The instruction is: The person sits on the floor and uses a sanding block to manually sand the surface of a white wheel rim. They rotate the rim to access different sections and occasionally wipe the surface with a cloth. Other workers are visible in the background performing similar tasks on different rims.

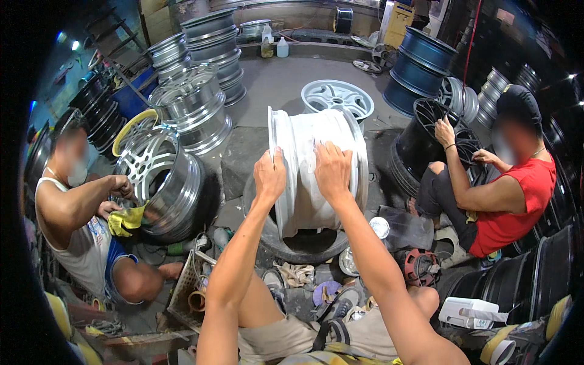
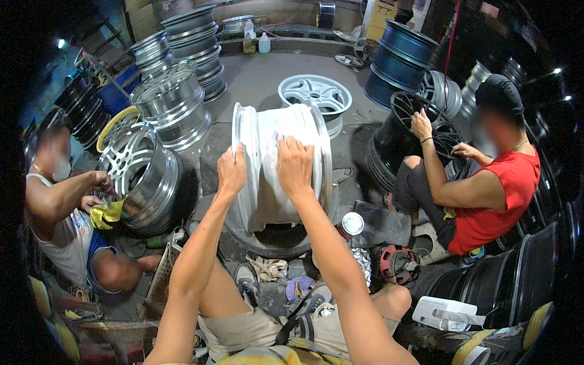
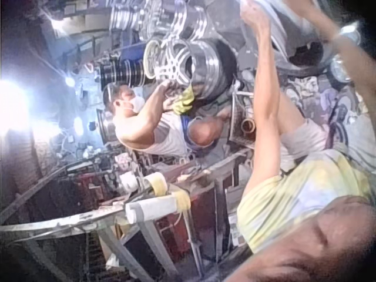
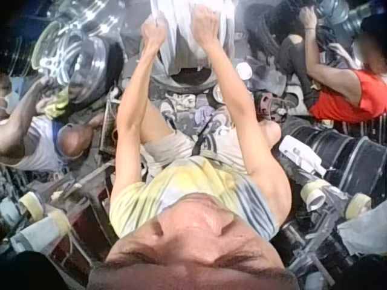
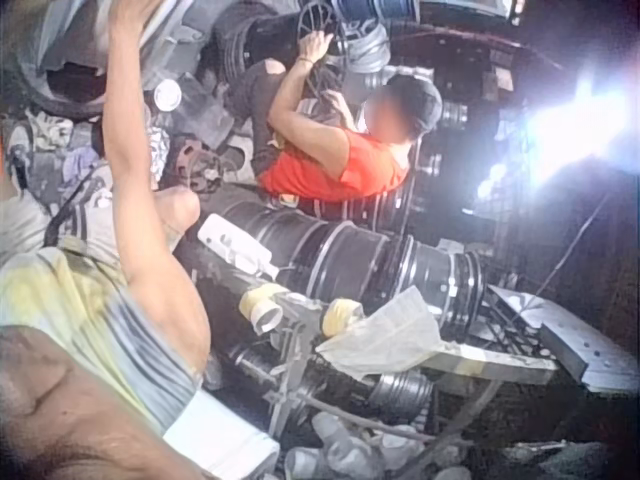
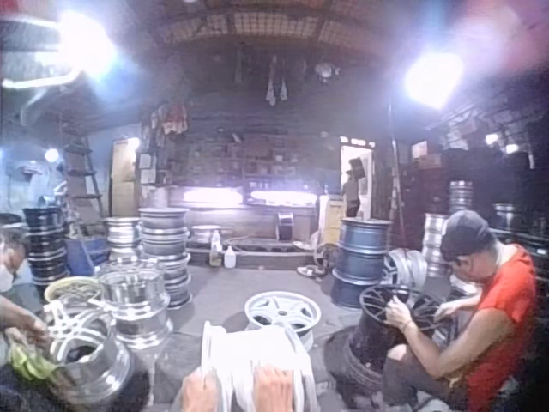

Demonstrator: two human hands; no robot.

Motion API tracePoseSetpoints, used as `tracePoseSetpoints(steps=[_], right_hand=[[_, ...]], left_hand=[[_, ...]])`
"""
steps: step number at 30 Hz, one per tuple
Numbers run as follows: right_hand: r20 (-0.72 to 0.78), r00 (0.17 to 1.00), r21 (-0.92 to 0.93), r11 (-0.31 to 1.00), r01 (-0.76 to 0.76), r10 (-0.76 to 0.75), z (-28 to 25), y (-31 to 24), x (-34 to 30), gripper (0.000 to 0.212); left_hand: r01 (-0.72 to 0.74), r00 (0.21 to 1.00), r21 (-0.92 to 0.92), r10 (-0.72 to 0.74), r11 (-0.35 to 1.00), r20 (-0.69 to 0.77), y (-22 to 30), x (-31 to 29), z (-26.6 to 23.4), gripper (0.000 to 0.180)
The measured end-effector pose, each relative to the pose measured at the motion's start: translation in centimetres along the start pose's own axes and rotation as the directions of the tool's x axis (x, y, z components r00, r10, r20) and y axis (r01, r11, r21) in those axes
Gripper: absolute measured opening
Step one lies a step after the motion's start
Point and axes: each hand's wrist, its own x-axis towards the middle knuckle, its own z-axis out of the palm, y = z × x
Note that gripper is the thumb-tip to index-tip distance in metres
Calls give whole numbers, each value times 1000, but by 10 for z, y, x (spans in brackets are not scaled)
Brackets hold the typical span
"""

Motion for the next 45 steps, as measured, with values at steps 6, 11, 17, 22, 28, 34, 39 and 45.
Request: tracePoseSetpoints(steps=[6, 11, 17, 22, 28, 34, 39, 45], right_hand=[[-40, 999, 105, 994, 12, -7, -14, -13, -57, 22], [46, 999, -13, 1000, -8, 8, -8, 4, 0, 32], [53, 998, 86, 996, -35, 30, -22, -12, -65, 25], [24, 1000, 4, 1000, -2, 2, -8, 11, 5, 18], [57, 997, 115, 991, -67, 61, -31, -14, -63, 13], [109, 994, -1, 1000, 15, -14, -3, 23, 20, 26], [54, 998, 1, 1000, 12, -13, -18, -1, -45, 28], [79, 997, -39, 999, 15, -12, -14, 5, -17, 23]], left_hand=[[45, 999, 60, -47, 997, 27, -14, -3, -4, 44], [17, 1000, -7, -17, 1000, 14, -3, -1, 2, 46], [52, 999, 9, -52, 999, -1, -18, -2, -2, 45], [27, 999, -30, -26, 999, 20, 1, -1, 2, 46], [31, 999, -15, -31, 999, -15, -18, -3, -1, 46], [32, 999, -48, -31, 998, 17, -4, -2, 4, 46], [33, 999, -20, -32, 999, 6, -15, 2, -1, 47], [47, 999, -33, -47, 998, 2, -10, -2, -2, 47]])
